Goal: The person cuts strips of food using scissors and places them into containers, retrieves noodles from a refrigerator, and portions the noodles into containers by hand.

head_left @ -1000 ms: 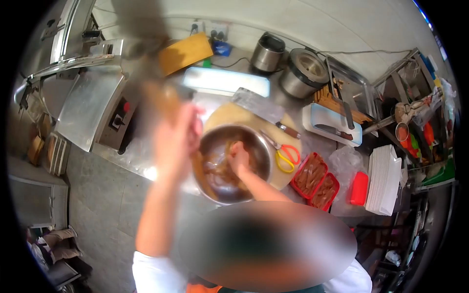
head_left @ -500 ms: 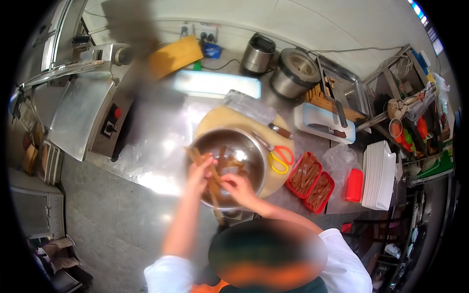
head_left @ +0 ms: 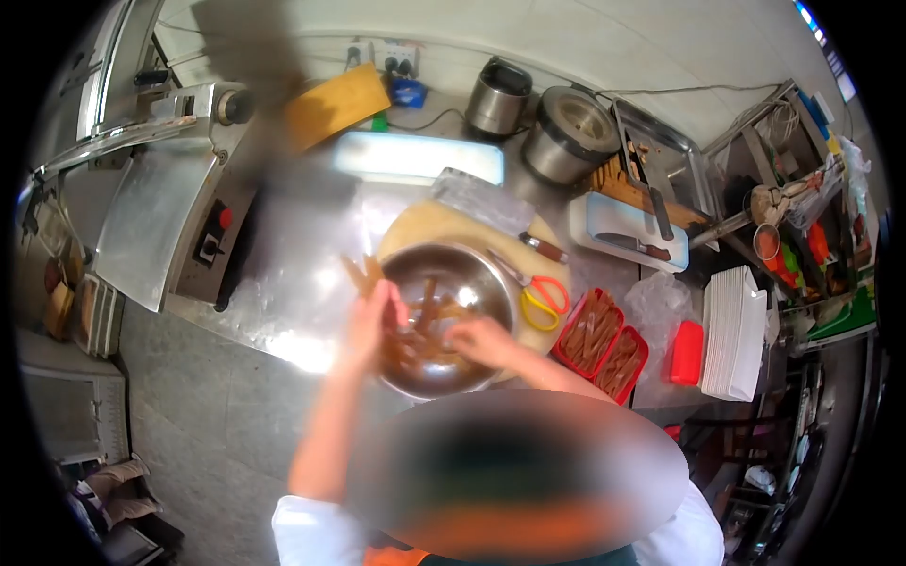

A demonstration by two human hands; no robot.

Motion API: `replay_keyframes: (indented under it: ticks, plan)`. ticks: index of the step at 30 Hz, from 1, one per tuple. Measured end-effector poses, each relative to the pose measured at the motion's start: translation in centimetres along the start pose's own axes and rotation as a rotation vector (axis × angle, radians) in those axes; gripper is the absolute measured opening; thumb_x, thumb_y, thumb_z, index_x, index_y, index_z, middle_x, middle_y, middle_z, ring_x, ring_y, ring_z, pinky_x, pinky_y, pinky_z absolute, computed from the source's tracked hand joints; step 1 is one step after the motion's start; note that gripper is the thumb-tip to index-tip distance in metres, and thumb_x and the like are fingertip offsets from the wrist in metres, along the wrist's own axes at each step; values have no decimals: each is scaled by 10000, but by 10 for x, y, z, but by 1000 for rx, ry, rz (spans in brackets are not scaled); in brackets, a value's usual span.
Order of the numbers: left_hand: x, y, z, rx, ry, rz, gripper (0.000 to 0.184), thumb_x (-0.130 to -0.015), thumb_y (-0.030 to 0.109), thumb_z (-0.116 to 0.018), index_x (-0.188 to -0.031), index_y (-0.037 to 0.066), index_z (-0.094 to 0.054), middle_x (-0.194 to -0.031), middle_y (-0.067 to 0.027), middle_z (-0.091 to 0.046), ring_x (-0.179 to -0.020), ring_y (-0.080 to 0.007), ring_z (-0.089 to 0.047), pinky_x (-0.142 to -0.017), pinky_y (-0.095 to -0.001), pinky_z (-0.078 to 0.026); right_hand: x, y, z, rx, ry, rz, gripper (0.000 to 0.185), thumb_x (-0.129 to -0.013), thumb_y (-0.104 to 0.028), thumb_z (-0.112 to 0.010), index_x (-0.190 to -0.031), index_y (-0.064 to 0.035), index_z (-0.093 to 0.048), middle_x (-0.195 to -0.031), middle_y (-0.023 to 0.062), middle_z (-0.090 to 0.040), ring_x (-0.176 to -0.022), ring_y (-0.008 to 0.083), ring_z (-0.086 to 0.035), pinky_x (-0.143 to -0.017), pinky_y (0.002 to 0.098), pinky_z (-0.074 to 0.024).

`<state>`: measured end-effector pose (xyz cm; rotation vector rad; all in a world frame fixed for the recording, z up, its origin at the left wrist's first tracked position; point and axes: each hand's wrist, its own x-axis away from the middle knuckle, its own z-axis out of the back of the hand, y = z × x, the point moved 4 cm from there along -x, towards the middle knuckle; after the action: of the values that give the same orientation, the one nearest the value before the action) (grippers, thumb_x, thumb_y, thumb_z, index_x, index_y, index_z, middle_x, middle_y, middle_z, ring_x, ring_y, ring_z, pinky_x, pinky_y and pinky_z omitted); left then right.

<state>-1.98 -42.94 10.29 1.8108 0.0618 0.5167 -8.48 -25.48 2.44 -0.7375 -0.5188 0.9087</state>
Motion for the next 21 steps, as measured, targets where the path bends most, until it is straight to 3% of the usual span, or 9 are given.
replay_keyframes:
  ticks: [4, 6, 8, 11, 13, 16, 18, 21]
  plan:
    - [36, 104, -16, -24, -31, -241, 308, -914, 341, -327, -744, 108, -435, -545, -3, -461, -525, -87, -406, -543, -222, -354, -19, 15, 27, 85, 215, -68, 96, -703, -68, -566, -795, -54, -589, -793, 124, -588, -757, 275, -570, -704, 344, -446]
    - [42, 147, -18, -83, -58, -510, 311, -912, 342, -336, -730, 102, -413, -549, 17, -396, -530, -93, -397, -538, -232, -356, -25, 16, 31, 114, 218, -69, 121, -680, -41, -562, -798, -54, -586, -810, 131, -585, -772, 287, -566, -700, 350, -448]
    - [51, 189, -26, 34, 21, -638, 302, -912, 335, -343, -734, 98, -395, -568, 30, -310, -526, -96, -365, -509, -223, -334, -28, 10, 31, 153, 225, -30, 95, -674, -31, -547, -757, -58, -584, -798, 135, -569, -791, 320, -548, -697, 392, -444]
    - [61, 247, -29, 135, -228, -705, 267, -921, 284, -334, -750, 85, -387, -605, 26, -255, -504, -76, -287, -465, -206, -283, -27, 18, 11, 304, 152, 31, 90, -652, -59, -574, -740, -65, -590, -788, 128, -576, -802, 305, -552, -704, 381, -449]
    - [66, 280, -31, 136, -341, -723, 241, -923, 242, -331, -762, 71, -384, -628, 21, -261, -496, -69, -250, -453, -202, -266, -25, 13, -5, 293, 35, -126, 87, -634, -95, -595, -717, -69, -597, -773, 123, -582, -810, 291, -557, -715, 366, -454]
    - [75, 327, -15, 23, -280, -834, 208, -914, 203, -354, -770, 58, -394, -641, 20, -274, -489, -65, -238, -445, -193, -254, -24, 0, -22, 281, -15, -136, 168, -629, -115, -601, -794, -90, -613, -827, 123, -584, -828, 286, -560, -719, 358, -456]
    - [78, 335, -22, 54, -247, -882, 209, -912, 205, -363, -766, 62, -405, -631, 23, -279, -482, -62, -239, -440, -189, -248, -29, 1, -35, 319, 66, -152, 266, -629, -128, -602, -893, -92, -603, -906, 133, -570, -849, 287, -558, -733, 355, -456]
    - [79, 327, -46, 117, -186, -899, 210, -908, 208, -376, -759, 67, -421, -616, 28, -285, -473, -57, -241, -433, -185, -239, -33, 5, -48, 449, -29, -236, 328, -629, -135, -597, -941, -34, -580, -975, 146, -551, -889, 287, -554, -756, 359, -452]
